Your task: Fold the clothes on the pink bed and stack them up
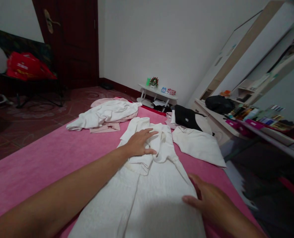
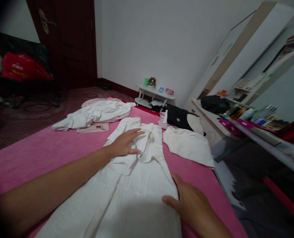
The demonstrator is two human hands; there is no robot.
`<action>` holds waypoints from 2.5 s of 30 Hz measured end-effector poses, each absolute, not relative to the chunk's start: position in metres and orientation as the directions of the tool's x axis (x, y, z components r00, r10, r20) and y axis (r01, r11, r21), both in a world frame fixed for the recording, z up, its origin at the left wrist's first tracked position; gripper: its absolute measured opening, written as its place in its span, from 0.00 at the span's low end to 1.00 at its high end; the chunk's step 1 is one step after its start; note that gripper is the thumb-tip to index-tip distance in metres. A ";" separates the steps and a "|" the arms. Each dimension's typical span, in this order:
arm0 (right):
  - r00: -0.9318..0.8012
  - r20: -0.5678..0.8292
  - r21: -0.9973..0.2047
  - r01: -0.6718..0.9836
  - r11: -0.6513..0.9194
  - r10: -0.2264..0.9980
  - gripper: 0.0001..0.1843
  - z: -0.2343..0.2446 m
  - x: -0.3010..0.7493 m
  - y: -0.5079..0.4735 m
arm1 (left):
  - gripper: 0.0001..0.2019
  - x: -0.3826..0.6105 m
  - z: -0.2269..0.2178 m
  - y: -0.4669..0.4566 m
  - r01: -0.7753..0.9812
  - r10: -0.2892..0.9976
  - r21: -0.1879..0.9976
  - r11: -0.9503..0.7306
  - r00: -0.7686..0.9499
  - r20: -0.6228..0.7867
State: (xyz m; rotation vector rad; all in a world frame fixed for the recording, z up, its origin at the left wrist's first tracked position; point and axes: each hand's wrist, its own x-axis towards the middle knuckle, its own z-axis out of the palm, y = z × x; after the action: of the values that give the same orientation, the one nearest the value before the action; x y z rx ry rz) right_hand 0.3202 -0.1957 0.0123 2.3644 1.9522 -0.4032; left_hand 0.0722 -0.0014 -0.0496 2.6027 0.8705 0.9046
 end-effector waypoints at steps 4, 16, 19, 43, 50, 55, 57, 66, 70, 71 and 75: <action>0.125 -0.350 -0.275 0.934 -0.229 0.928 0.40 0.001 0.315 -0.228 | 0.50 0.074 -0.040 -0.002 0.427 0.579 0.400 -0.811 0.689 0.437; 0.063 -0.173 -0.666 0.728 -0.163 0.983 0.36 0.010 0.293 -0.245 | 0.10 0.102 -0.023 0.015 0.175 0.716 0.728 -0.662 0.436 0.546; 0.004 -0.190 -0.829 0.535 -0.163 0.982 0.35 0.023 0.272 -0.241 | 0.09 0.095 -0.008 0.023 -0.006 0.769 0.804 -0.594 0.287 0.571; 0.059 0.413 -0.430 0.892 0.138 0.909 0.27 -0.021 0.265 0.006 | 0.05 0.033 -0.062 0.059 -0.125 0.927 0.918 -0.376 -0.068 0.370; -0.039 0.110 -0.081 0.996 0.048 0.993 0.29 -0.051 0.242 0.013 | 0.04 0.031 -0.066 0.063 -0.105 0.898 0.904 -0.414 -0.212 0.386; -0.070 0.344 -0.134 0.983 0.123 0.936 0.17 -0.033 0.226 0.005 | 0.05 0.032 -0.072 0.069 -0.059 0.880 0.899 -0.434 -0.241 0.409; -0.101 0.461 -0.286 0.924 0.256 0.882 0.12 -0.027 0.216 -0.002 | 0.06 0.032 -0.072 0.068 -0.036 0.877 0.901 -0.431 -0.250 0.410; -0.032 0.595 -0.624 0.612 0.487 0.803 0.11 -0.035 0.199 -0.013 | 0.16 0.020 -0.035 0.050 0.392 0.816 0.821 -0.415 -0.240 0.527; 0.107 0.486 -0.770 0.522 0.367 0.867 0.13 -0.056 0.213 0.001 | 0.16 0.012 -0.010 0.044 0.699 0.908 0.649 -0.300 0.002 0.419; 0.136 0.447 -0.806 0.489 0.332 0.884 0.14 -0.061 0.216 0.004 | 0.15 0.011 -0.005 0.042 0.742 0.935 0.607 -0.285 0.075 0.347; 0.130 0.421 -0.813 0.493 0.310 0.898 0.15 -0.070 0.218 0.010 | 0.17 0.020 -0.002 0.037 0.748 0.922 0.541 -0.385 0.344 0.179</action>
State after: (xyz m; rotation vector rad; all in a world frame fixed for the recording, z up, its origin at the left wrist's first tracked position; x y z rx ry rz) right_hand 0.2182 0.0100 -0.0696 2.7048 3.0774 -0.9716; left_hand 0.0197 0.0371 -0.0015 2.2495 1.4726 0.6584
